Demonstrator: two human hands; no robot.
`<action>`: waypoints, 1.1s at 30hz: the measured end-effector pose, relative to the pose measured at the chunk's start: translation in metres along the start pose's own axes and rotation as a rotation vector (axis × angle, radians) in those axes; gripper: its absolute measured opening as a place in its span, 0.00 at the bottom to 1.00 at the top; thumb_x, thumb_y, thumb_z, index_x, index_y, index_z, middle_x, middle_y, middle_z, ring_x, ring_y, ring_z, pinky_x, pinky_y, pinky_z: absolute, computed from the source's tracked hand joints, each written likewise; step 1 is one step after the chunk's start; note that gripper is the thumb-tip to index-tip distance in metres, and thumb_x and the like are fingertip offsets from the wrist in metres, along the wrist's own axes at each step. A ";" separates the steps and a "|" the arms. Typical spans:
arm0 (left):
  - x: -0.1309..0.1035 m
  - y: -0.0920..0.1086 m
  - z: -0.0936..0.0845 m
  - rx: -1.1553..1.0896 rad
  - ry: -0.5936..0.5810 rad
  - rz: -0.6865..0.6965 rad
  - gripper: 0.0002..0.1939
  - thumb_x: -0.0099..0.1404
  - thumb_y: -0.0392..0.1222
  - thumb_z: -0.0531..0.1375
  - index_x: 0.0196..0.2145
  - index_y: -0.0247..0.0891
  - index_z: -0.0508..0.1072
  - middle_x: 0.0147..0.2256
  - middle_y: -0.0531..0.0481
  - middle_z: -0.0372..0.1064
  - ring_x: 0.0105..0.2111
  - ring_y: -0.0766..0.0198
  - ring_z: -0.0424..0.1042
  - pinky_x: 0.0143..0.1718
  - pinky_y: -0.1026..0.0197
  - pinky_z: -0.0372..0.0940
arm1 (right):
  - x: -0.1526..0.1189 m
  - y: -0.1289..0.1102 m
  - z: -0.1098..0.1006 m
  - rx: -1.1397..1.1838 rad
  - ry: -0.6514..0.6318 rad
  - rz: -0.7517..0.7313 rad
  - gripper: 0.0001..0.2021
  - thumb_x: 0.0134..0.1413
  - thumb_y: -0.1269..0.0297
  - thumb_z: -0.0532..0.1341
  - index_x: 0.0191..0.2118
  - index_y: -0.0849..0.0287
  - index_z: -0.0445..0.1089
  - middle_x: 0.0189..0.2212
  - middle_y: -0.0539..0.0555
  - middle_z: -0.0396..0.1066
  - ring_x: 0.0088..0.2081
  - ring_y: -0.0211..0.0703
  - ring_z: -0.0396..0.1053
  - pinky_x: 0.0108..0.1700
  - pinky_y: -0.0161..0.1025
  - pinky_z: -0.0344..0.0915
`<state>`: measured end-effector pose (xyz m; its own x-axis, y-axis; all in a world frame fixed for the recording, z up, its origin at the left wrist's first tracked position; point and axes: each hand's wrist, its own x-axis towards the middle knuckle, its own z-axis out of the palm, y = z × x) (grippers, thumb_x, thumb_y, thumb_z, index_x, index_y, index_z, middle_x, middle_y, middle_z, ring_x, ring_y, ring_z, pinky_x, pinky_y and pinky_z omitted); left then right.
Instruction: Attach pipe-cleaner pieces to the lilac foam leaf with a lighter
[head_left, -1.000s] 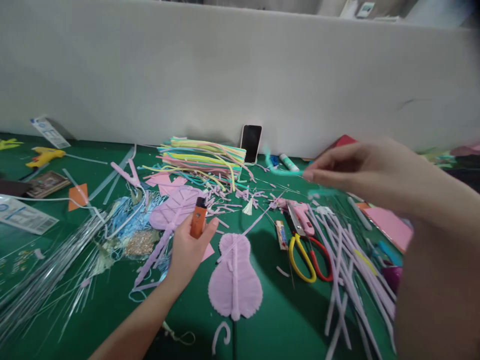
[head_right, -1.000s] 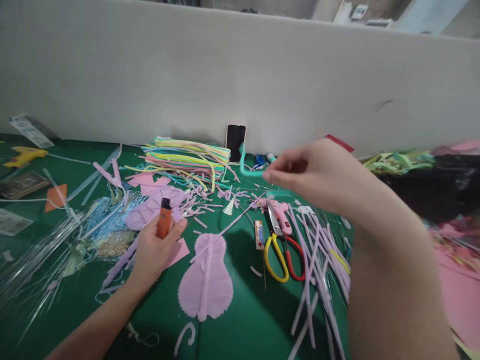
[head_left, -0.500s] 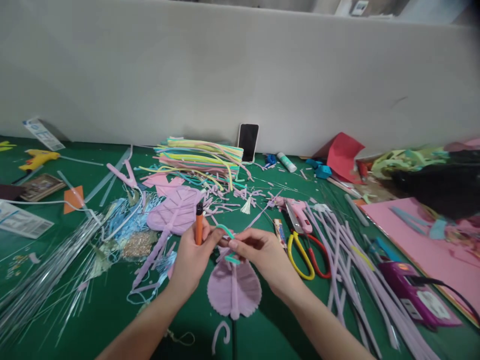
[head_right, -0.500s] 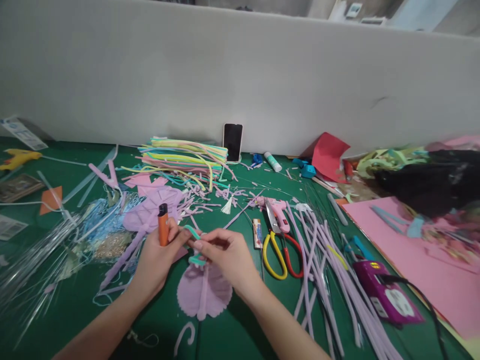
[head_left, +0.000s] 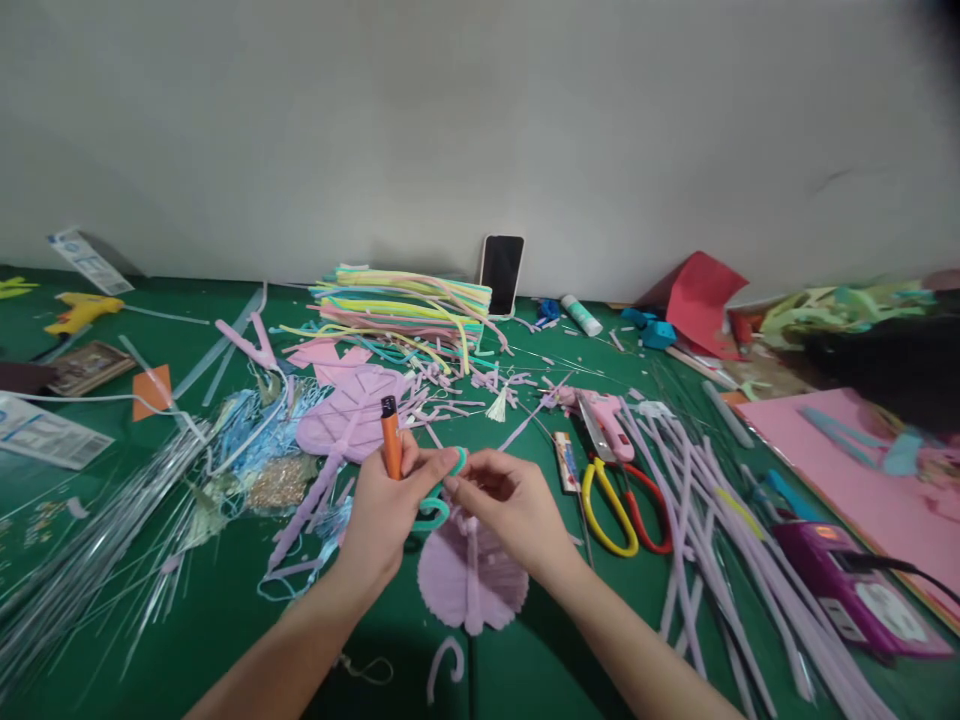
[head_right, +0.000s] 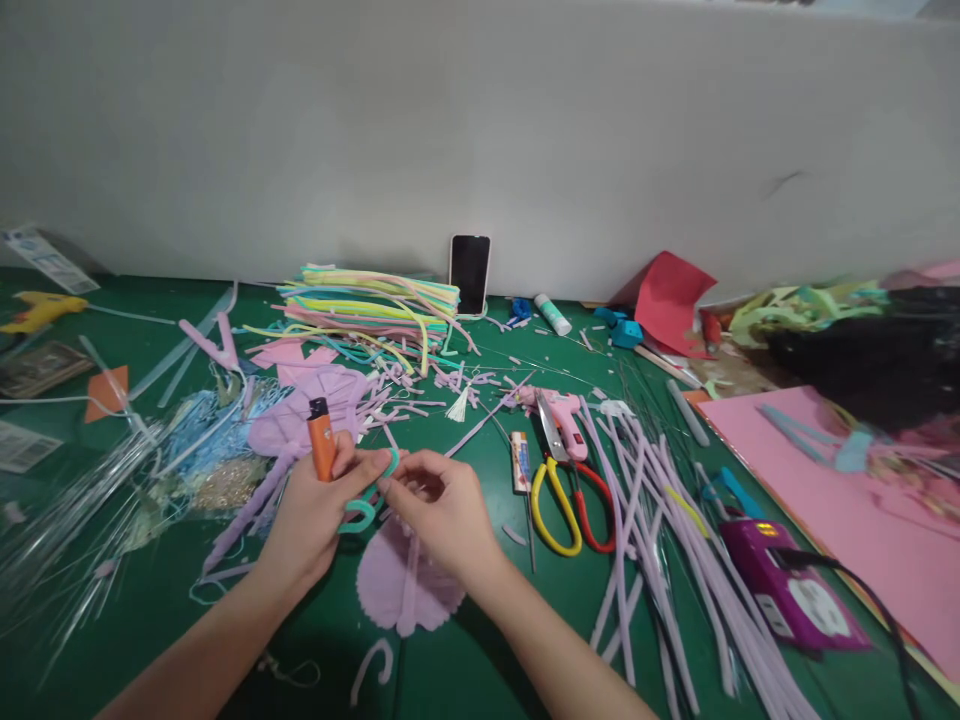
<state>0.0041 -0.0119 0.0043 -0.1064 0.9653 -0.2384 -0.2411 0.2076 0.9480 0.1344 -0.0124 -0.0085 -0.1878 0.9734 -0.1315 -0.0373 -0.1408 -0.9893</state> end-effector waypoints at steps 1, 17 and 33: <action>0.000 -0.001 0.001 0.000 -0.009 0.002 0.26 0.51 0.42 0.69 0.22 0.40 0.50 0.21 0.58 0.64 0.28 0.67 0.71 0.29 0.67 0.61 | 0.000 0.002 0.001 -0.034 0.020 -0.027 0.11 0.43 0.58 0.68 0.27 0.60 0.70 0.22 0.49 0.70 0.23 0.35 0.66 0.26 0.32 0.62; 0.003 0.007 -0.011 0.151 -0.312 -0.133 0.27 0.50 0.48 0.69 0.21 0.39 0.52 0.19 0.60 0.59 0.24 0.69 0.66 0.28 0.67 0.59 | 0.003 0.002 -0.029 -0.387 0.072 -0.551 0.03 0.48 0.68 0.67 0.32 0.55 0.76 0.29 0.51 0.72 0.30 0.37 0.68 0.32 0.34 0.66; -0.002 0.015 -0.008 -0.042 -0.554 -0.339 0.26 0.51 0.44 0.70 0.22 0.40 0.52 0.21 0.57 0.65 0.28 0.66 0.73 0.21 0.71 0.62 | 0.004 0.003 -0.030 0.439 -0.244 -0.018 0.12 0.40 0.59 0.72 0.26 0.59 0.71 0.17 0.47 0.71 0.16 0.31 0.66 0.19 0.27 0.64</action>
<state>-0.0068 -0.0124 0.0172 0.4928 0.7883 -0.3684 -0.2122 0.5194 0.8277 0.1631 -0.0031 -0.0139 -0.4050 0.9132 -0.0445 -0.4420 -0.2381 -0.8648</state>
